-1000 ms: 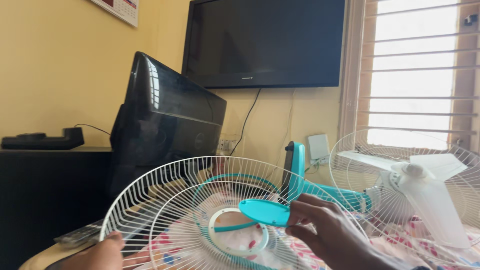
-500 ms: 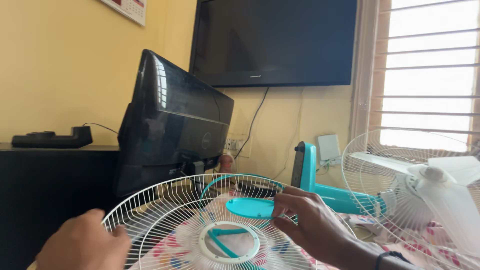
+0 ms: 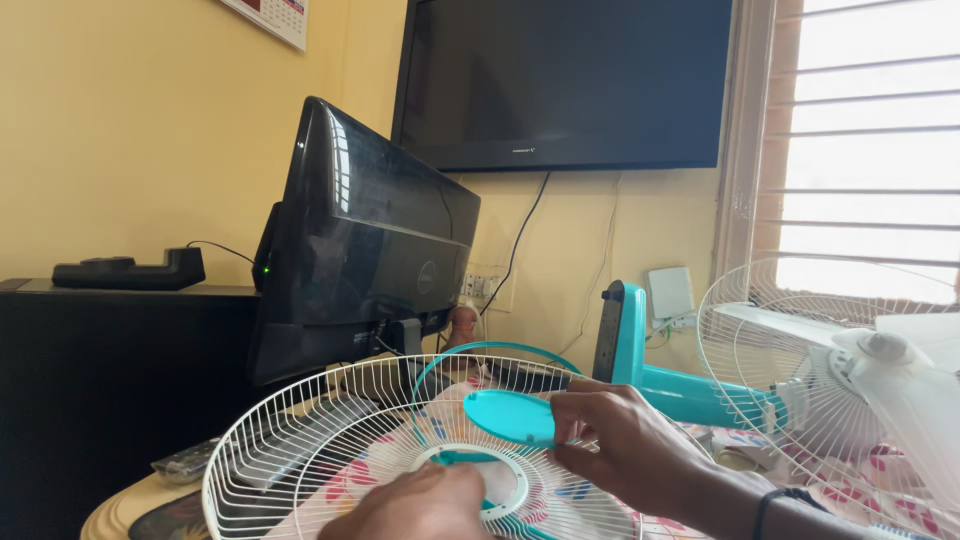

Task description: The person disassembles a table fan by first removing the front wire grille using a screwdriver to loosen the central nut. They then remove the fan blades by unscrewing the central cap and detaching the blades from the motor shaft.

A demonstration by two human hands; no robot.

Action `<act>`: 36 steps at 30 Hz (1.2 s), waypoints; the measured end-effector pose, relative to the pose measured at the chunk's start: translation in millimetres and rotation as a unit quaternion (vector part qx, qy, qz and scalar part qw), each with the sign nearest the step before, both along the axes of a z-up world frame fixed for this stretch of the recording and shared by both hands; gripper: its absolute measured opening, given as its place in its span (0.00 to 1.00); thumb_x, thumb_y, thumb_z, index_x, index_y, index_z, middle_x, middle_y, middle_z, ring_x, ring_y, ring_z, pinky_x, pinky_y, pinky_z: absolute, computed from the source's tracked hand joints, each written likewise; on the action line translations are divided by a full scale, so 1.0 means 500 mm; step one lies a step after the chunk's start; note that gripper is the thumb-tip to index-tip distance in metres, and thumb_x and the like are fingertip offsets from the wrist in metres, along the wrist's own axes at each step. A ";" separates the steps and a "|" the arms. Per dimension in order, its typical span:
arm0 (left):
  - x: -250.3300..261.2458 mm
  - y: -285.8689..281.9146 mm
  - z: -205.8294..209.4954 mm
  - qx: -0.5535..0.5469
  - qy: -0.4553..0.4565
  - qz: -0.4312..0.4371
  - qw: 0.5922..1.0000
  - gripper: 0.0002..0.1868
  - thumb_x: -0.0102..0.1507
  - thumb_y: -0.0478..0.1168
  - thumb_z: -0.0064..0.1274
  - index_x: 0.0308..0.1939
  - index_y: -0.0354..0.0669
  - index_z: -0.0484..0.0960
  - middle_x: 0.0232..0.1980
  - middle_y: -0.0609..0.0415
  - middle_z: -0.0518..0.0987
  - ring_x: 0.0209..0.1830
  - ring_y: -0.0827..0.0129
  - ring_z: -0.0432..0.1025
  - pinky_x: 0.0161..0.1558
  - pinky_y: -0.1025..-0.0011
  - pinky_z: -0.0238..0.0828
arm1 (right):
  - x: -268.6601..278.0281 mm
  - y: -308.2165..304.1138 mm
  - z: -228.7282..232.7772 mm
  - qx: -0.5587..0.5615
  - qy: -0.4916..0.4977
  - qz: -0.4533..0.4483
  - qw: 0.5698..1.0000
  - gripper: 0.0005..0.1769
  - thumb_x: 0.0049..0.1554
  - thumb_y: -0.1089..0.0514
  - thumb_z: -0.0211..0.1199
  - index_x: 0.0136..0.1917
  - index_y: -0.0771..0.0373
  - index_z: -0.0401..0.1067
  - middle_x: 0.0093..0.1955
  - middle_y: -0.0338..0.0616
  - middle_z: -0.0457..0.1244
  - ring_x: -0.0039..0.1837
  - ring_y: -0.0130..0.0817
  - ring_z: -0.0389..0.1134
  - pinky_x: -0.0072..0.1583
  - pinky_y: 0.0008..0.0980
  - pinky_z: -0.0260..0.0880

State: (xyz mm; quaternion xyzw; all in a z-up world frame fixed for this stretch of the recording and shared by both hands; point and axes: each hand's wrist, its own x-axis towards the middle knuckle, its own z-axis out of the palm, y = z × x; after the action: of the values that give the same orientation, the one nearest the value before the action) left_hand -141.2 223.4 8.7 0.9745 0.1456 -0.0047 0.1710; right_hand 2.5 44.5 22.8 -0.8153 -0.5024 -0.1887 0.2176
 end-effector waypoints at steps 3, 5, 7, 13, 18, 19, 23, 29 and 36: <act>0.019 -0.005 -0.010 0.011 0.002 -0.012 1.000 0.29 0.62 0.57 0.58 0.63 0.48 0.77 0.60 0.52 0.81 0.66 0.64 0.76 0.70 0.61 0.67 | 0.013 0.000 -0.003 -0.061 0.003 0.028 0.998 0.10 0.50 0.56 0.72 0.40 0.60 0.73 0.43 0.40 0.68 0.49 0.36 0.74 0.51 0.39 0.75; 0.029 -0.010 -0.017 0.018 0.004 -0.020 1.000 0.29 0.62 0.57 0.58 0.62 0.48 0.77 0.60 0.52 0.81 0.66 0.64 0.76 0.70 0.61 0.68 | 0.027 0.000 -0.010 -0.069 -0.018 0.061 0.996 0.10 0.48 0.57 0.74 0.39 0.60 0.74 0.41 0.41 0.69 0.48 0.37 0.74 0.51 0.40 0.72; 0.033 -0.015 -0.026 0.017 0.010 -0.025 1.000 0.29 0.62 0.57 0.58 0.62 0.48 0.77 0.60 0.51 0.81 0.65 0.64 0.76 0.69 0.60 0.68 | 0.039 -0.001 -0.021 -0.102 -0.010 0.061 0.993 0.11 0.47 0.57 0.75 0.37 0.60 0.74 0.39 0.41 0.69 0.48 0.37 0.73 0.50 0.40 0.71; 0.034 -0.017 -0.041 0.017 0.020 -0.032 0.999 0.30 0.61 0.58 0.58 0.61 0.47 0.78 0.60 0.51 0.81 0.65 0.63 0.75 0.68 0.60 0.68 | 0.062 -0.001 -0.037 -0.180 0.069 0.047 0.980 0.14 0.47 0.55 0.75 0.33 0.63 0.71 0.36 0.42 0.68 0.45 0.35 0.74 0.49 0.36 0.73; 0.050 -0.015 -0.037 0.024 0.019 -0.044 0.999 0.30 0.61 0.59 0.58 0.60 0.46 0.78 0.59 0.50 0.81 0.65 0.62 0.75 0.67 0.60 0.68 | 0.061 -0.011 -0.026 -0.198 0.105 0.079 0.971 0.13 0.49 0.52 0.75 0.36 0.63 0.76 0.40 0.42 0.69 0.48 0.33 0.75 0.51 0.34 0.74; 0.055 -0.015 -0.037 0.027 0.019 -0.047 0.998 0.30 0.61 0.59 0.58 0.60 0.46 0.78 0.59 0.50 0.81 0.65 0.62 0.75 0.67 0.59 0.68 | 0.060 -0.014 -0.021 -0.207 0.097 0.073 0.971 0.13 0.49 0.52 0.75 0.39 0.62 0.77 0.41 0.41 0.70 0.49 0.32 0.74 0.52 0.33 0.73; 0.076 -0.015 -0.031 0.036 0.013 -0.054 0.998 0.30 0.60 0.60 0.58 0.59 0.46 0.79 0.59 0.50 0.81 0.65 0.61 0.75 0.66 0.59 0.68 | 0.061 -0.032 0.010 -0.187 0.123 0.065 0.973 0.13 0.51 0.53 0.73 0.46 0.61 0.79 0.46 0.38 0.72 0.53 0.29 0.74 0.56 0.31 0.75; 0.103 -0.031 -0.031 0.045 0.011 -0.063 0.997 0.31 0.60 0.61 0.58 0.58 0.45 0.79 0.59 0.49 0.81 0.65 0.61 0.75 0.65 0.59 0.69 | 0.085 -0.126 0.059 -0.088 0.123 0.055 0.987 0.14 0.55 0.50 0.67 0.51 0.57 0.80 0.45 0.36 0.74 0.52 0.25 0.76 0.57 0.29 0.77; 0.134 -0.083 -0.028 0.052 0.010 -0.084 0.995 0.31 0.59 0.62 0.58 0.57 0.44 0.80 0.58 0.49 0.81 0.64 0.60 0.75 0.63 0.58 0.69 | 0.071 -0.235 0.015 0.015 0.186 -0.252 0.950 0.21 0.57 0.39 0.69 0.57 0.52 0.76 0.47 0.42 0.72 0.43 0.31 0.73 0.45 0.32 0.75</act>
State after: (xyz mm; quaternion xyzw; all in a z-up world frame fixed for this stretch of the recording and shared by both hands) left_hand -74.4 182.1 -5.2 0.9908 0.0645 -0.0211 0.1174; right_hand 38.2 -73.1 30.2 -0.9327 -0.2284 -0.0894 0.2645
